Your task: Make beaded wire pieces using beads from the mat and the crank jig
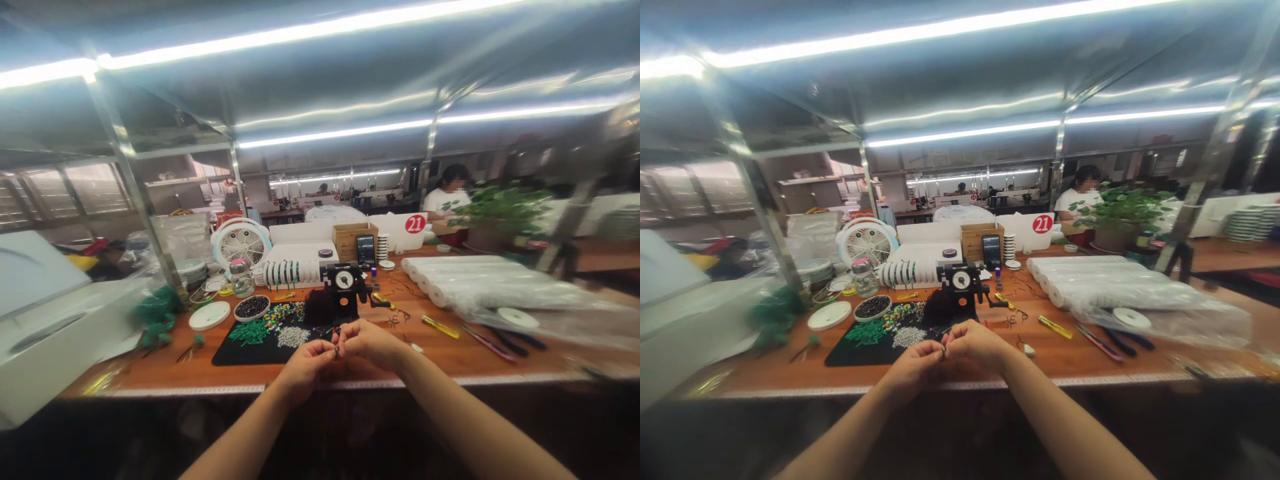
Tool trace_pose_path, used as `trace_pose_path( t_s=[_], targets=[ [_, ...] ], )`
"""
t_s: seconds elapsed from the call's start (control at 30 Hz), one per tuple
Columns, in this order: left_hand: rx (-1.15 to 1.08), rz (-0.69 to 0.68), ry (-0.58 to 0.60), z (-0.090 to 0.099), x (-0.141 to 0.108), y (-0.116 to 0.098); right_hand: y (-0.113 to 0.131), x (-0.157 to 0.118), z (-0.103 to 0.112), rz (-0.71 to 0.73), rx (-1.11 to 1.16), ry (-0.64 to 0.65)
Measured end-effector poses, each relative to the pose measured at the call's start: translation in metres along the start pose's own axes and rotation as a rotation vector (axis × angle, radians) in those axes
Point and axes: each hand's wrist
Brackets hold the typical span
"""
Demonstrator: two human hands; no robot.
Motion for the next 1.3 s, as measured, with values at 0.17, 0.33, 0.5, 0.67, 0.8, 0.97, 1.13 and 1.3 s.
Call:
trace_pose_path(
  t_s=[0.17,0.33,0.5,0.67,0.8,0.97,1.13,1.3],
  targets=[
    [0.020,0.001,0.002,0.001,0.001,0.001,0.001,0.005,0.004,-0.045,-0.042,0.059],
    [0.050,0.008,-0.009,-0.001,-0.001,-0.002,-0.002,0.013,0.010,-0.073,-0.116,0.110],
    [0.074,0.006,-0.022,-0.002,-0.002,-0.003,0.005,0.015,0.013,-0.078,-0.248,0.130],
    [0.092,0.031,-0.051,0.001,0.001,0.002,0.014,0.007,0.011,-0.058,-0.453,0.121],
    [0.111,0.050,-0.049,0.000,0.002,0.004,0.011,0.000,0.006,-0.050,-0.549,0.087],
    [0.146,0.049,-0.040,-0.002,0.004,0.003,0.009,-0.001,0.004,0.015,-0.602,0.105],
    [0.173,0.061,-0.030,-0.002,0.005,0.004,0.014,-0.002,0.006,0.074,-0.662,0.134],
    [0.191,0.079,-0.034,-0.003,0.004,0.005,0.014,0.001,0.001,0.146,-0.681,-0.005]
  ],
)
Point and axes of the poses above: each hand's wrist, its own x-axis towards the middle knuckle, its own z-axis out of the back of the hand, y = z × x, and after that the axes turned 2 degrees about -y, right-handed
